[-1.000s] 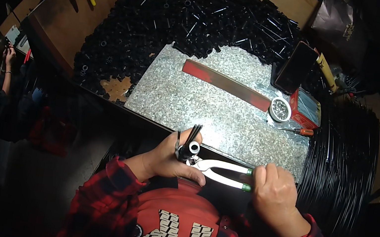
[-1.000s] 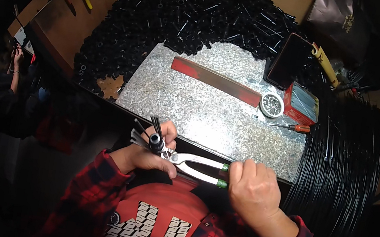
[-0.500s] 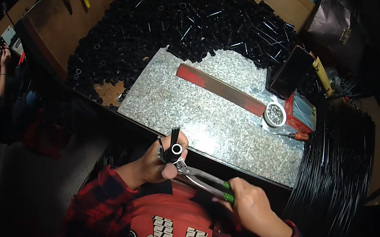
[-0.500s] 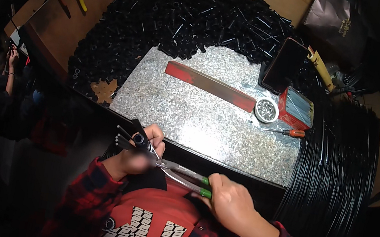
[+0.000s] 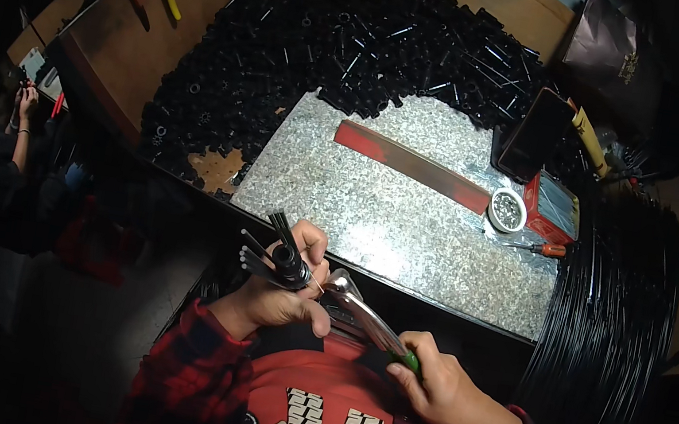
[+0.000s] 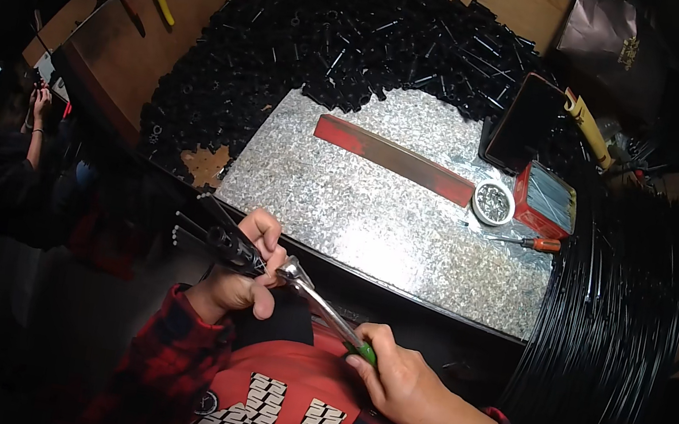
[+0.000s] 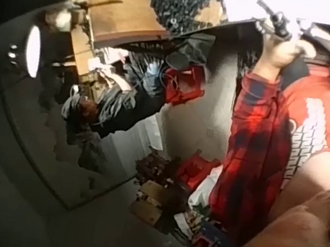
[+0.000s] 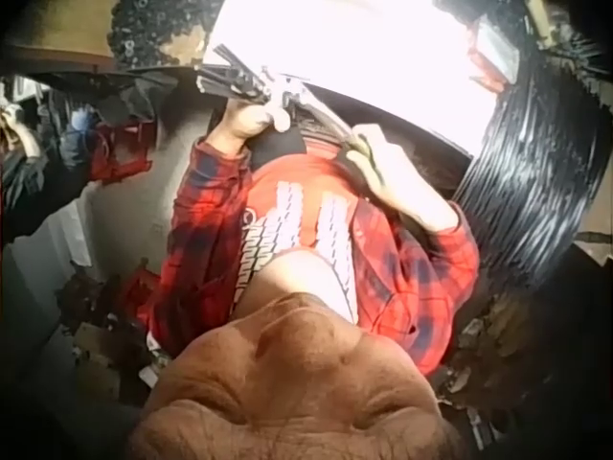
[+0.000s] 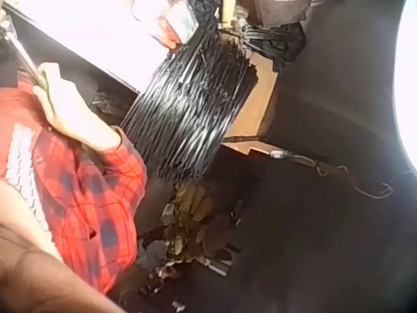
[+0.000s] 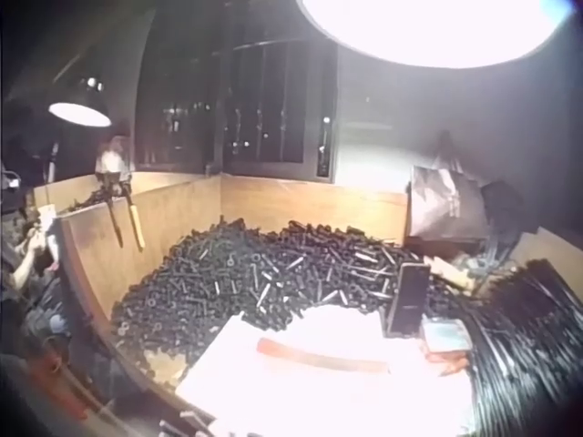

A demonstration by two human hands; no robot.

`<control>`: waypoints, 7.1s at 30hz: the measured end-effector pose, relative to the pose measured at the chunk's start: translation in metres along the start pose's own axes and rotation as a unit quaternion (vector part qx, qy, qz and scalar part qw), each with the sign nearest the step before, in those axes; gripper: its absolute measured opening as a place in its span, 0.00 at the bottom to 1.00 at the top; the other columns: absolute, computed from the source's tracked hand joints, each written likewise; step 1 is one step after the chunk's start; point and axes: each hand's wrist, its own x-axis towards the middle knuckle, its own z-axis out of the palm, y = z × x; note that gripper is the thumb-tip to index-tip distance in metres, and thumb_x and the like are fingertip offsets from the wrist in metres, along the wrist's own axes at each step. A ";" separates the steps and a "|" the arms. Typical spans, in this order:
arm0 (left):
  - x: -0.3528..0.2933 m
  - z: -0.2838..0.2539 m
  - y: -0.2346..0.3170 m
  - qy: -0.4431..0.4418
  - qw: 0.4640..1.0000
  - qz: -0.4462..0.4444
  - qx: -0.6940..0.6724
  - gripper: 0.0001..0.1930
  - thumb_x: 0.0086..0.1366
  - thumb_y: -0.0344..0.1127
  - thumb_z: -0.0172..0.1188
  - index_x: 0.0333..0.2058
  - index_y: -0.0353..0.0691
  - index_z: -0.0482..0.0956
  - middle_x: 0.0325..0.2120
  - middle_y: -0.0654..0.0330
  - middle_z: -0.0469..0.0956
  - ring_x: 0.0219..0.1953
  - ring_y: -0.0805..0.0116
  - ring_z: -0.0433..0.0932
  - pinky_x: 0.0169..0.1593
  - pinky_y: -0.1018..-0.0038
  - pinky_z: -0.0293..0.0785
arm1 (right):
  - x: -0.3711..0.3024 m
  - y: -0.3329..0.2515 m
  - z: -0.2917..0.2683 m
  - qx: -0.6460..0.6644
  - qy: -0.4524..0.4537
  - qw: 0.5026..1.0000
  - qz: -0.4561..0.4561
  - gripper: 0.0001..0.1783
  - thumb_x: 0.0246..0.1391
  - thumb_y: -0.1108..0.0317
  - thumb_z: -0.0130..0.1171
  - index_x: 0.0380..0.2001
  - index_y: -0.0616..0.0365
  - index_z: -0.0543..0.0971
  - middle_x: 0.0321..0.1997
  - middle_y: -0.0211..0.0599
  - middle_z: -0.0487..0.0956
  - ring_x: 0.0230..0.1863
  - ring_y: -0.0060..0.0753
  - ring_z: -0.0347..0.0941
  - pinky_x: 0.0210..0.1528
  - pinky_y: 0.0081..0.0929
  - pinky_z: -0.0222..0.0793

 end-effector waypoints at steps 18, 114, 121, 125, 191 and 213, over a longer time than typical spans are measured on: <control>-0.002 0.008 0.002 -0.010 0.998 -0.015 0.059 0.41 0.27 0.44 0.81 0.32 0.48 0.54 0.17 0.75 0.57 0.18 0.85 0.57 0.22 0.86 0.52 | 0.001 -0.009 0.000 -0.050 -0.002 0.999 -0.009 0.15 0.56 0.71 0.55 0.43 0.62 0.63 0.24 0.52 0.73 0.26 0.58 0.73 0.24 0.42 0.67; -0.010 -0.010 -0.012 0.026 0.993 0.048 0.100 0.35 0.28 0.50 0.77 0.29 0.44 0.62 0.21 0.71 0.63 0.23 0.80 0.62 0.26 0.81 0.59 | 0.011 0.013 -0.016 -0.288 0.213 0.920 -0.157 0.19 0.36 0.74 0.69 0.27 0.61 0.67 0.31 0.45 0.72 0.29 0.46 0.71 0.29 0.34 0.68; -0.010 -0.004 0.004 -0.055 0.992 0.023 0.111 0.37 0.27 0.57 0.75 0.33 0.39 0.71 0.22 0.67 0.70 0.24 0.77 0.70 0.26 0.81 0.65 | -0.003 0.007 -0.022 -0.039 0.020 0.998 -0.036 0.13 0.49 0.70 0.66 0.31 0.60 0.69 0.19 0.37 0.75 0.17 0.32 0.74 0.20 0.25 0.67; 0.004 0.019 0.020 -0.107 0.965 0.059 0.232 0.37 0.34 0.68 0.69 0.29 0.37 0.78 0.26 0.59 0.76 0.25 0.73 0.73 0.29 0.78 0.69 | -0.007 0.019 -0.024 0.377 -0.275 0.867 0.174 0.13 0.49 0.77 0.62 0.29 0.59 0.65 0.20 0.35 0.75 0.20 0.26 0.76 0.20 0.23 0.70; -0.004 0.015 -0.017 0.012 0.993 0.057 0.100 0.27 0.40 0.37 0.79 0.36 0.40 0.71 0.22 0.73 0.63 0.25 0.84 0.61 0.28 0.83 0.58 | 0.029 0.034 0.002 -0.261 0.140 0.951 -0.085 0.11 0.48 0.73 0.61 0.31 0.60 0.68 0.24 0.48 0.72 0.25 0.55 0.72 0.24 0.41 0.67; -0.017 0.011 -0.025 -0.056 0.994 0.015 0.095 0.33 0.43 0.36 0.76 0.44 0.36 0.63 0.13 0.74 0.61 0.18 0.85 0.61 0.24 0.86 0.58 | 0.114 0.114 -0.153 -0.478 0.218 0.839 0.141 0.08 0.46 0.70 0.54 0.26 0.63 0.80 0.28 0.54 0.79 0.35 0.54 0.77 0.39 0.45 0.72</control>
